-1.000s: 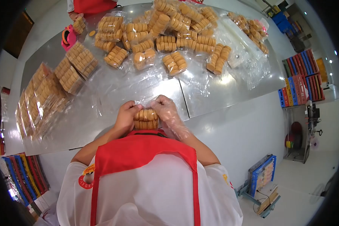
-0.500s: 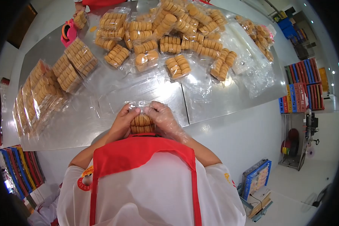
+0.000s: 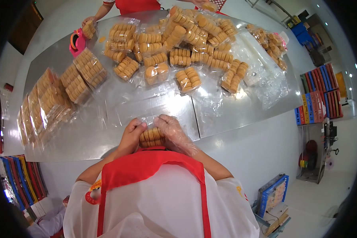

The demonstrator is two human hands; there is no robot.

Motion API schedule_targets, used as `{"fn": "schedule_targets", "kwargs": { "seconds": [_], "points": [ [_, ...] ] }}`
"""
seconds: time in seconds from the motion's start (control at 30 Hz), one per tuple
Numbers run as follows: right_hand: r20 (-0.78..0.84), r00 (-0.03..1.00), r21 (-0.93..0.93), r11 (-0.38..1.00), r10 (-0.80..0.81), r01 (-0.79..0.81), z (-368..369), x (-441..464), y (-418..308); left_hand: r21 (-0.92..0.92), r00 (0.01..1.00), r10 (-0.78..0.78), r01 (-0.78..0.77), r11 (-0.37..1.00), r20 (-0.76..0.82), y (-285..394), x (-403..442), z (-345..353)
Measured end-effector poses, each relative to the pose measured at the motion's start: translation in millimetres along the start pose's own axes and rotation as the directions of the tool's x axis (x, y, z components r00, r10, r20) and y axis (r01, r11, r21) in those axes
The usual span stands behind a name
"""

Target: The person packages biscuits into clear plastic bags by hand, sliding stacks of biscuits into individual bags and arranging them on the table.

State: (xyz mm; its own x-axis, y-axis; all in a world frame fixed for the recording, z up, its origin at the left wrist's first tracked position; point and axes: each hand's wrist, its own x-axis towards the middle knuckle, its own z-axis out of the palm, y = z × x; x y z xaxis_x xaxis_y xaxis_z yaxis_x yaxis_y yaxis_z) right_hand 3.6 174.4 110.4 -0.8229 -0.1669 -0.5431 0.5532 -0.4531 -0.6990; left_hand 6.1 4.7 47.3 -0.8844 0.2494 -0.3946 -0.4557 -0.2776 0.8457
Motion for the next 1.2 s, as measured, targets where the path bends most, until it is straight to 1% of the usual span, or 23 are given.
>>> {"fn": "schedule_targets", "kwargs": {
  "seconds": [0.1,0.2,0.3,0.33,0.43,0.53,0.57,0.63,0.73,0.77,0.83,0.87,0.93,0.97,1.03,1.07,1.13,1.17,1.2],
  "points": [
    [0.038,0.998,-0.132,0.99,-0.05,0.055,-15,6,8,0.16,0.998,0.054,-0.046,0.986,-0.044,-7,4,-7],
    [0.095,0.987,-0.32,0.935,-0.128,0.152,-37,24,21,0.147,0.996,0.042,-0.03,0.989,-0.074,0,1,-4],
    [0.061,0.997,-0.275,0.959,-0.057,0.071,-38,26,20,0.073,0.992,0.114,-0.11,0.991,-0.051,-6,10,-9],
    [0.054,0.998,-0.223,0.974,-0.014,0.026,-36,22,16,0.078,0.996,0.073,-0.07,0.995,-0.043,-6,12,-13],
    [0.034,0.999,-0.282,0.959,0.038,-0.027,-28,15,3,0.023,0.994,0.031,-0.029,0.999,-0.108,-2,8,-8],
    [0.019,0.994,-0.333,0.938,0.106,-0.094,-30,24,5,-0.133,0.993,0.048,-0.063,0.989,-0.111,-5,8,-10],
    [0.013,0.992,-0.356,0.928,0.126,-0.113,-30,26,5,-0.116,0.995,0.049,-0.059,0.992,-0.09,-7,9,-13],
    [0.054,0.995,-0.299,0.952,0.084,-0.064,-30,26,8,-0.081,0.998,0.042,-0.046,0.996,-0.051,-7,8,-19],
    [0.082,0.994,-0.226,0.973,0.07,-0.05,-24,20,6,0.037,0.992,-0.118,0.116,0.993,0.046,3,3,-24],
    [0.084,0.993,-0.205,0.977,0.079,-0.061,-23,17,6,0.111,0.996,-0.066,0.059,0.992,0.058,1,2,-27],
    [0.174,0.983,-0.191,0.981,0.067,-0.033,-36,22,16,0.258,0.995,0.03,-0.054,0.965,0.095,0,1,-31],
    [0.218,0.974,-0.182,0.983,0.055,-0.015,-42,25,20,0.307,0.992,0.042,-0.078,0.948,0.121,0,-1,-31],
    [0.144,0.978,-0.193,0.974,0.149,-0.12,-20,1,-3,0.4,0.982,0.068,-0.135,0.907,0.179,10,-10,-27],
    [0.107,0.975,-0.195,0.966,0.195,-0.172,-12,-6,-11,0.484,0.97,0.095,-0.196,0.853,0.225,16,-14,-27],
    [0.206,0.97,-0.14,0.985,0.127,-0.099,-17,-15,3,0.625,0.938,0.128,-0.313,0.715,0.323,24,-22,-28],
    [0.251,0.964,-0.108,0.992,0.089,-0.064,-19,-19,9,0.67,0.934,0.123,-0.327,0.666,0.335,28,-26,-26],
    [0.215,0.963,-0.275,0.956,0.162,-0.099,-15,-24,-4,0.749,0.925,0.113,-0.361,0.556,0.362,33,-30,-20],
    [0.195,0.962,-0.354,0.928,0.193,-0.114,-14,-26,-9,0.761,0.928,0.1,-0.353,0.545,0.359,34,-29,-20],
    [0.207,0.964,-0.376,0.923,0.166,-0.078,-19,-23,-2,0.775,0.93,0.086,-0.346,0.529,0.357,36,-27,-19]
  ]
}}
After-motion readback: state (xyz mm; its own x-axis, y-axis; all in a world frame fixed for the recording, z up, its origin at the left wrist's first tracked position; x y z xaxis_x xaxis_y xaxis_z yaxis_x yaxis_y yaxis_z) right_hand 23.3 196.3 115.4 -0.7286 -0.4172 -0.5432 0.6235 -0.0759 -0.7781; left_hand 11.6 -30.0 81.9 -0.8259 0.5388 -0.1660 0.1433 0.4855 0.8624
